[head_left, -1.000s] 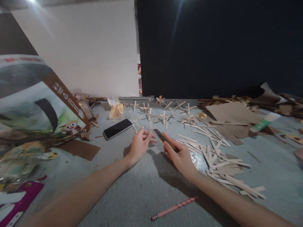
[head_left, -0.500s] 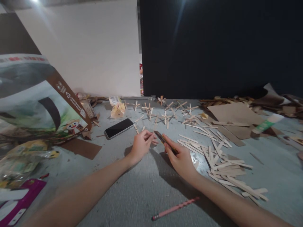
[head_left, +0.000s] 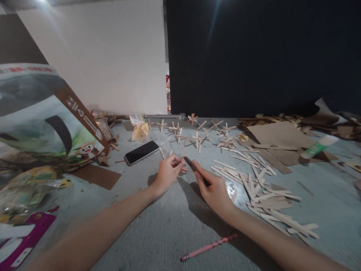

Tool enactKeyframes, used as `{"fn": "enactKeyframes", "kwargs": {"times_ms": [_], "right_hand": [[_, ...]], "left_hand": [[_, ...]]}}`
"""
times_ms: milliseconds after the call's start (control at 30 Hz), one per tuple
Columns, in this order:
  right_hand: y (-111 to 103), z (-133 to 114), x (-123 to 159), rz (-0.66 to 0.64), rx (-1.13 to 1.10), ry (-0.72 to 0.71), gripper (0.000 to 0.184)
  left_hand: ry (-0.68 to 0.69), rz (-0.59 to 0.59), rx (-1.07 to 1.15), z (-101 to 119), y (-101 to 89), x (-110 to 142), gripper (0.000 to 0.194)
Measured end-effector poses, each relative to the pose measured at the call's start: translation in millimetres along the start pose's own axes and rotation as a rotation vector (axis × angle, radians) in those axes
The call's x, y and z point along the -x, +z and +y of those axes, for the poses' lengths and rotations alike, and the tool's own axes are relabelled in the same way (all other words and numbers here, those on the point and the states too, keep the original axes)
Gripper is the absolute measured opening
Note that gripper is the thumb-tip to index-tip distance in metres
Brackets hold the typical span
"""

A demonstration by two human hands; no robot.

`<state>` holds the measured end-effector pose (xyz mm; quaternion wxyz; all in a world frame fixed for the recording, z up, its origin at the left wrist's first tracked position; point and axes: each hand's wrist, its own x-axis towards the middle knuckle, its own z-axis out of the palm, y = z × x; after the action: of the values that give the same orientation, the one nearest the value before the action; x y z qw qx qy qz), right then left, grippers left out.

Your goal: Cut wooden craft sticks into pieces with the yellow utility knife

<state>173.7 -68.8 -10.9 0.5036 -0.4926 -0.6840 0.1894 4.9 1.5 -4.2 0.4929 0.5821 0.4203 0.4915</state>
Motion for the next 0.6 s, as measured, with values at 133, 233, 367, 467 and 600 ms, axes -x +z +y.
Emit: {"fn": "enactKeyframes", "kwargs": {"times_ms": [133,233,367,467,600], "right_hand": [[-1.1,-3.5,0.4,-0.027,-0.045,0.039,0.044],[-0.1,-5.7,-0.4,-0.022,-0.101,0.068,0.045],[3.6,-7.0,-0.9,-0.022,-0.261,0.195,0.047],[5.3,-8.0,-2.1,-0.053,-0.481,0.391,0.058],[2.5,-9.2,-7.2,-0.073,-0.813,0.624,0.074]], "left_hand": [[-0.012,0.009,0.035,-1.8,-0.9,-1.4,0.044],[-0.021,0.008,0.036,-2.9,-1.3,-2.1,0.043],[-0.019,0.002,0.046,-3.0,-1.8,-2.1,0.044],[-0.003,0.002,0.034,-2.4,-1.9,-1.7,0.044],[0.027,0.039,-0.017,-2.3,-0.9,-1.0,0.041]]}}
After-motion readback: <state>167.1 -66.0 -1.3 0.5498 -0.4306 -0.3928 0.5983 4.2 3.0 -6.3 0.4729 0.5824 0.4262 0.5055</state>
